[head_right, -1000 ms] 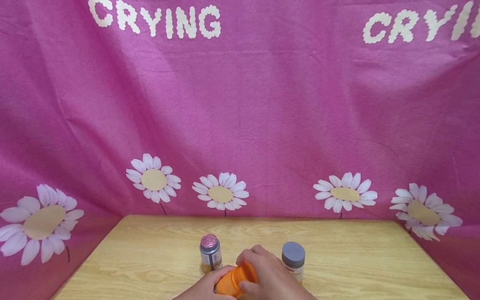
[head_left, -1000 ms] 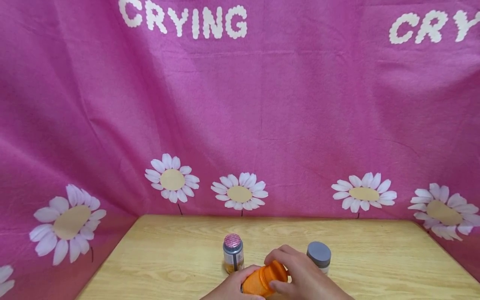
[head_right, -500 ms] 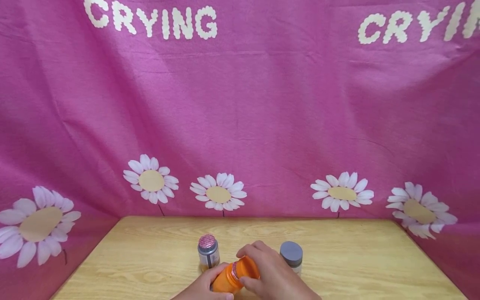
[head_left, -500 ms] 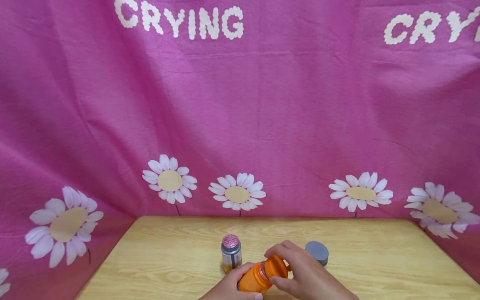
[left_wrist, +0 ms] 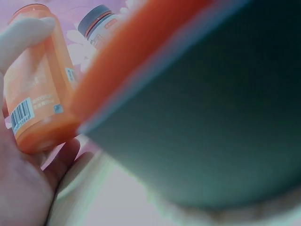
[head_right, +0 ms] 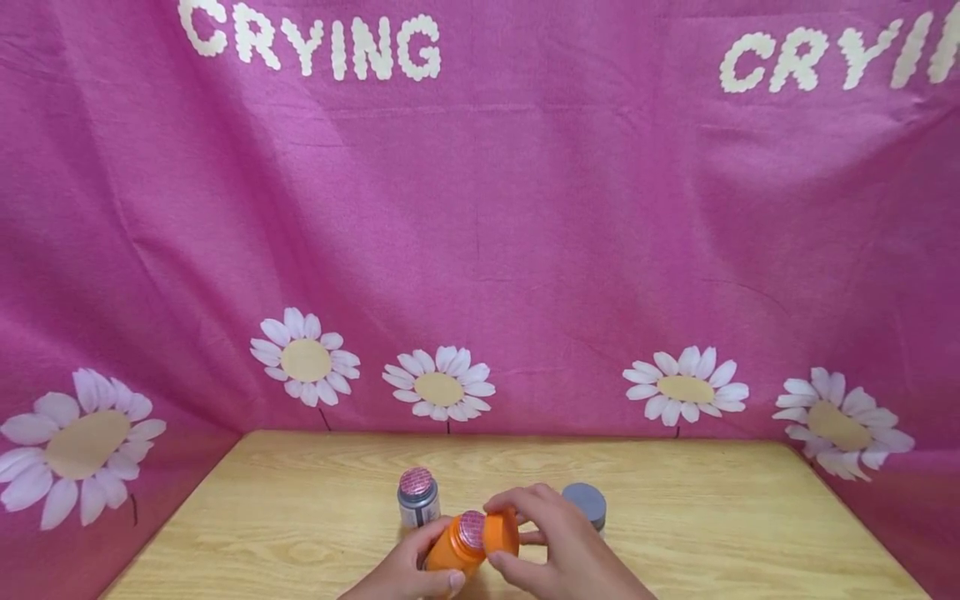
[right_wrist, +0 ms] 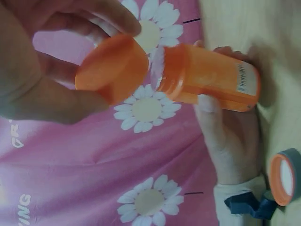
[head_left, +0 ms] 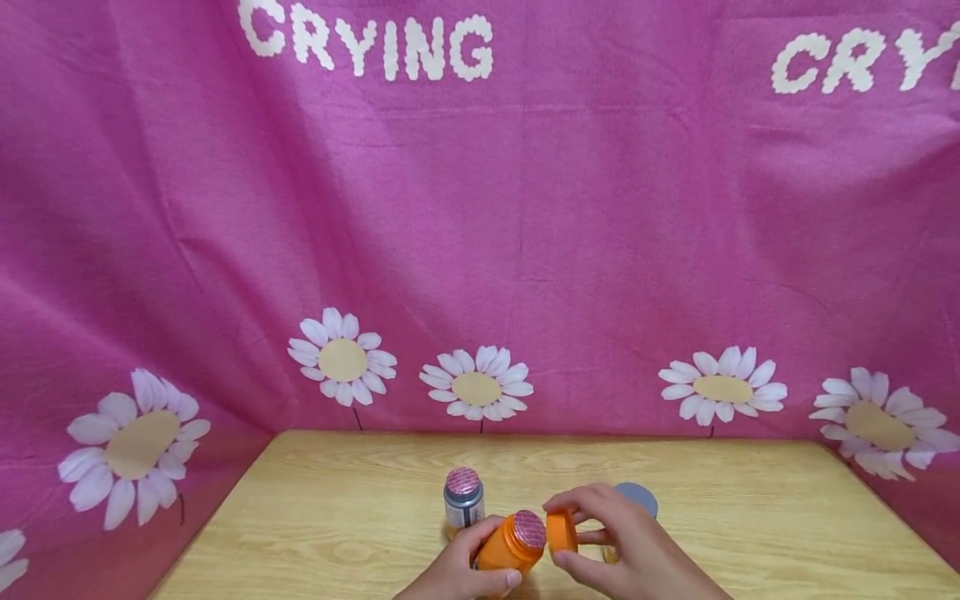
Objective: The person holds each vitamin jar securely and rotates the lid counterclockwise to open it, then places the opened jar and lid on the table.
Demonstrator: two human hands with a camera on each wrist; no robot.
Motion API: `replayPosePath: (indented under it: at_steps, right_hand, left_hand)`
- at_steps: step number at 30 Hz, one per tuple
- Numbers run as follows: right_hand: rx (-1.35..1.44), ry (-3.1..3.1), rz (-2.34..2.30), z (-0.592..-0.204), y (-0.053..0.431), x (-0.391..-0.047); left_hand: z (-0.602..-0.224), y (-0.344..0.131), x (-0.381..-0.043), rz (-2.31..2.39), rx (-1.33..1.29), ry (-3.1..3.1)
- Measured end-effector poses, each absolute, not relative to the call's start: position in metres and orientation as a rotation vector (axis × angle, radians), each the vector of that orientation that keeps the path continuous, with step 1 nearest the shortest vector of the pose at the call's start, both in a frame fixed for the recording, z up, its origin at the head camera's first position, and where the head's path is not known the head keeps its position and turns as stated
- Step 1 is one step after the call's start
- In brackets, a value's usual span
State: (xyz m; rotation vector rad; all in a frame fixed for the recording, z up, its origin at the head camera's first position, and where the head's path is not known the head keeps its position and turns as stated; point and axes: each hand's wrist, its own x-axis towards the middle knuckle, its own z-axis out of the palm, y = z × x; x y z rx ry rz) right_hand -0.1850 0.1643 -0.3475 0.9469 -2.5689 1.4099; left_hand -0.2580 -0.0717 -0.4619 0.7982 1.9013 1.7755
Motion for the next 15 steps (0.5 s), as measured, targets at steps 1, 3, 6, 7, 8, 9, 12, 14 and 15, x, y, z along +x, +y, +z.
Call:
replayPosePath:
  at_steps: [1, 3, 6, 7, 8, 9, 12, 14, 15]
  right_hand:
    - [0.974, -2.578, 1.477, -0.349, 0.167, -0.185]
    - [1.041, -2.596, 1.623, -0.354, 0.173, -0.186]
    - [1.17, -2.635, 1.732, -0.365, 0.183, -0.189]
    - [1.225, -2.641, 1.722, -0.369, 0.185, -0.19]
    - [1.258, -2.66, 1.719, -0.373, 0.187, -0.191]
    - [1.304, -2.676, 1.673, -0.377, 0.187, -0.193]
    - [1.314, -2.758, 1.565, -0.39, 0.182, -0.193]
    - [1.255, -2.817, 1.425, -0.399, 0.174, -0.189]
    - [1.231, -2.823, 1.35, -0.404, 0.169, -0.186]
  left_hand:
    - [-0.462, -0.071, -0.258, 1.782, 0.809, 1.892]
    - [-0.462, -0.07, -0.259, 1.782, 0.824, 1.889]
    - [-0.463, -0.067, -0.26, 1.777, 0.833, 1.884]
    - [-0.463, -0.066, -0.26, 1.773, 0.838, 1.884]
    - [-0.463, -0.065, -0.261, 1.77, 0.843, 1.888]
    - [-0.462, -0.064, -0.261, 1.77, 0.847, 1.882]
    - [-0.462, -0.062, -0.263, 1.77, 0.849, 1.87]
    - [-0.461, -0.062, -0.264, 1.77, 0.828, 1.873]
    - [-0.461, -0.061, -0.264, 1.77, 0.809, 1.881]
